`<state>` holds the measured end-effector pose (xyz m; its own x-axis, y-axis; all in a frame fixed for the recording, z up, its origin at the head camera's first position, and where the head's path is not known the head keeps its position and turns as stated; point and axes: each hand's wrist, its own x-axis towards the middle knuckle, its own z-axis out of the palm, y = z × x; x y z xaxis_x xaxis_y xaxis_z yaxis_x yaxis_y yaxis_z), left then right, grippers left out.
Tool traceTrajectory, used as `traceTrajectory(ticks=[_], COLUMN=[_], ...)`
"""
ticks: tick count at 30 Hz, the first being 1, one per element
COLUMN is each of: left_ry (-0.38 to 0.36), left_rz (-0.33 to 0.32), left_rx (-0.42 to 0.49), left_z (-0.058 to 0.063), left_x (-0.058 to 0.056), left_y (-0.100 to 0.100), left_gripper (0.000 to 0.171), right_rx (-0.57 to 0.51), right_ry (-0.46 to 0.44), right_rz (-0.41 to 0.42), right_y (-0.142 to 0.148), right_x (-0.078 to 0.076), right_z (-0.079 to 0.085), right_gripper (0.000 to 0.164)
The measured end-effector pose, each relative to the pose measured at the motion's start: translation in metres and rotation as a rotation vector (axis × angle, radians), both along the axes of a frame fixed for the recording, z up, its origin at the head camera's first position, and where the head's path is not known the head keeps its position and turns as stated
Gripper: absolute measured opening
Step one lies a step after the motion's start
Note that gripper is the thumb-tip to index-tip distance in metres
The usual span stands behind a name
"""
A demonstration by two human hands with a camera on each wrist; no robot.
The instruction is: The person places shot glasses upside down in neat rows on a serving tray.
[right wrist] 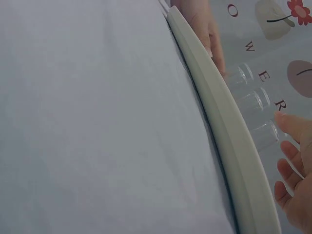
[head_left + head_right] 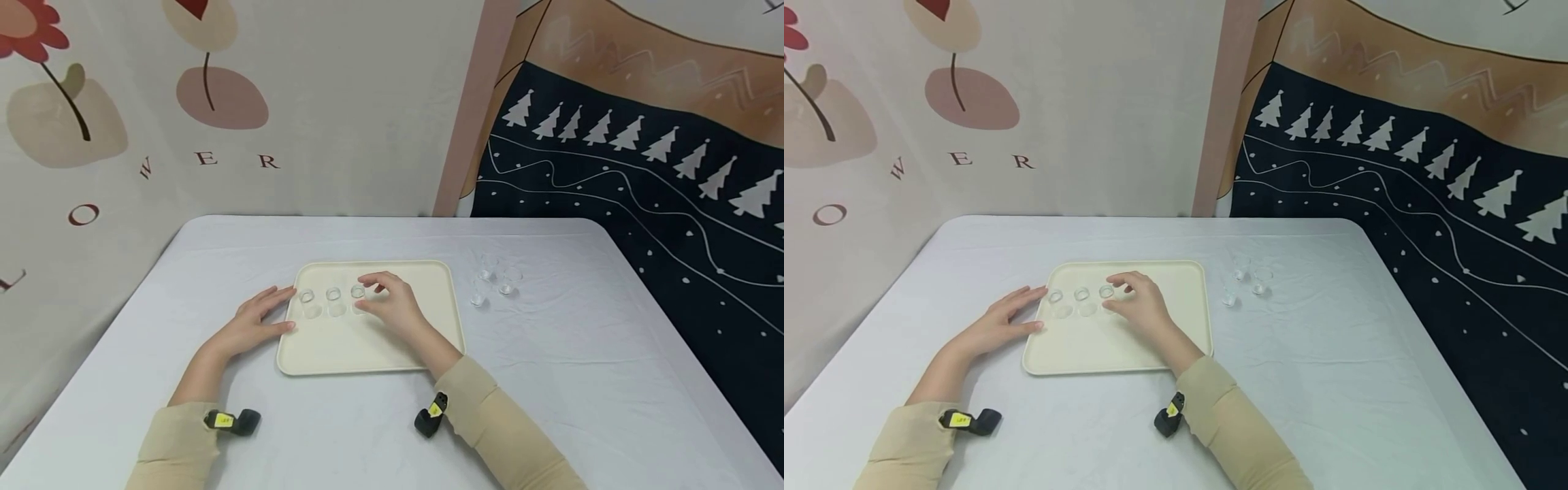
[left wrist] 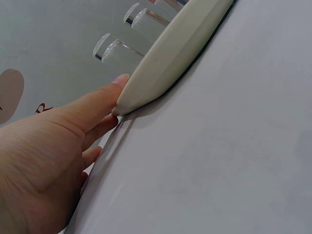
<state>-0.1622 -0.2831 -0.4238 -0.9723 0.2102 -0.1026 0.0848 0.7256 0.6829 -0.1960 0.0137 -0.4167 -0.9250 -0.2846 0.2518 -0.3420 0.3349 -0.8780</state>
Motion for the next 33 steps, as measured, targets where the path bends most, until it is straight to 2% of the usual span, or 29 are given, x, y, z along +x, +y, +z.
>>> traceTrajectory(ticks=[5, 16, 23, 33], left_ry=[0.001, 0.008, 0.013, 0.012], left_rz=[0.005, -0.002, -0.008, -0.005], left_rx=[-0.003, -0.003, -0.002, -0.005], left_z=[0.000, 0.000, 0.000, 0.000], left_x=[0.001, 0.001, 0.001, 0.000], left_y=[0.000, -0.001, -0.001, -0.001], left_gripper=[0.078, 0.078, 0.078, 0.078], right_rx=[-0.003, -0.036, -0.049, -0.029], right_ry=[0.010, 0.130, 0.195, 0.241], right_rz=[0.005, -0.019, -0.026, -0.058], right_y=[0.011, 0.042, 0.066, 0.102], right_x=[0.007, 0.018, 0.024, 0.033], right_z=[0.005, 0.015, 0.028, 0.044], right_gripper=[0.039, 0.039, 0.039, 0.041])
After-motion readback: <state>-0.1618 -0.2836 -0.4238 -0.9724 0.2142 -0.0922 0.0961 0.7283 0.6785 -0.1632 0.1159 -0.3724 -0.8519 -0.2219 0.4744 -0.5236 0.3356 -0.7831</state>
